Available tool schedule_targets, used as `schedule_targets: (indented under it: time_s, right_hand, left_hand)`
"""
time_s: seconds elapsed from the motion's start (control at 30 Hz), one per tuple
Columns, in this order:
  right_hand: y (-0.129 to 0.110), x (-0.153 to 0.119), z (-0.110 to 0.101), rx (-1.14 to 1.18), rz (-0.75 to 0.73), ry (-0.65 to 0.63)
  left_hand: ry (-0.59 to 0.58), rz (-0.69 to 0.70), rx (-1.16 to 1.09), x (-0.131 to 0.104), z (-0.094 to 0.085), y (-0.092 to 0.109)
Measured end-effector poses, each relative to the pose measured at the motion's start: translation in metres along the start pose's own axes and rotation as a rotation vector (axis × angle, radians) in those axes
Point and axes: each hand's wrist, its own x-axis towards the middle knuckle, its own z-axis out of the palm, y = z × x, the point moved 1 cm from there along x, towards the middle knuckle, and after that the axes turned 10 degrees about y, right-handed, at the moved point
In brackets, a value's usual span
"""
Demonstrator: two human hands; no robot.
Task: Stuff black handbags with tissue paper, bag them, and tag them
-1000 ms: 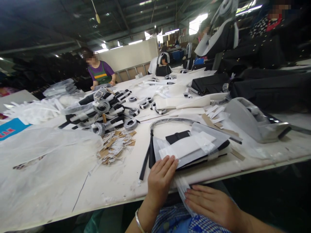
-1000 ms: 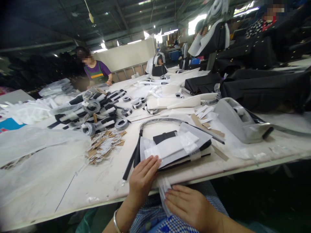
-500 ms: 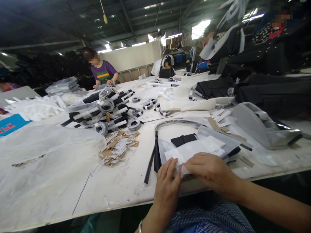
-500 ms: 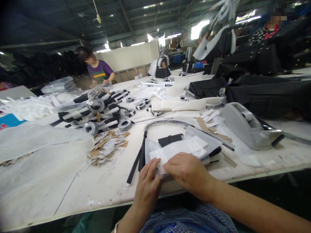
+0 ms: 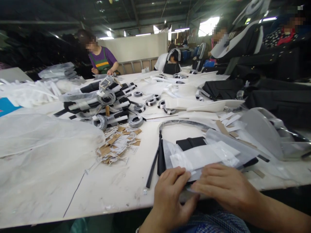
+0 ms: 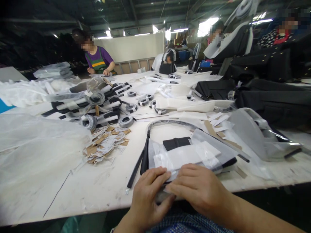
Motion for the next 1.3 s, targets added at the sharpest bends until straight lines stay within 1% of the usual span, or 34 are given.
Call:
schedule_targets:
  time_s: [0.1,0.17,0.23,0.43,0.57,0.63,0.7,0.8,0.97,1.03,1.13,1.2,1.3]
  right_hand:
    - [0.002,-0.002,-0.001,-0.078,-0.044,0.011]
    - [0.007,0.0,0.0,-0.113,-0.023,0.017]
    - [0.013,0.002,0.003,-0.116,0.032,0.014]
    - [0.033,0.006,0.02,-0.077,0.278,-0.046]
    - [0.039,0.006,0.025,-0.002,0.358,-0.143]
    - [0.041,0.006,0.026,0.023,0.389,-0.17]
    - [0.044,0.007,0.028,0.026,0.428,-0.19]
    - [0.048,0.008,0.03,0.01,0.515,-0.253]
    - [0.052,0.018,0.032,-0.059,0.624,-0.38]
    - [0.052,0.021,0.031,-0.069,0.663,-0.388]
    - [0.051,0.025,0.031,-0.064,0.73,-0.383]
    - [0.051,0.027,0.031,-0.071,0.749,-0.38]
    - [0.05,0.03,0.031,-0.095,0.736,-0.378]
  left_hand:
    - [0.067,0.074,0.031,-0.003,0.005,-0.005]
    - [0.084,0.102,0.036,-0.004,0.007,-0.007]
    - [0.096,0.092,0.035,-0.003,0.007,-0.007]
    - [0.119,-0.023,0.031,0.004,0.01,0.001]
    - [0.198,-0.038,0.099,0.003,0.013,0.005]
    - [0.228,-0.042,0.128,0.001,0.014,0.005]
    - [0.216,-0.026,0.117,0.0,0.014,0.005]
    - [0.182,0.044,0.094,-0.001,0.013,0.002]
    - [0.227,0.125,0.108,-0.004,0.009,-0.003]
    - [0.234,0.136,0.113,-0.004,0.007,-0.004]
    - [0.253,0.101,0.134,-0.004,0.004,-0.004]
    - [0.221,0.111,0.183,-0.002,0.002,-0.003]
    - [0.135,0.192,0.267,0.001,0.002,0.001]
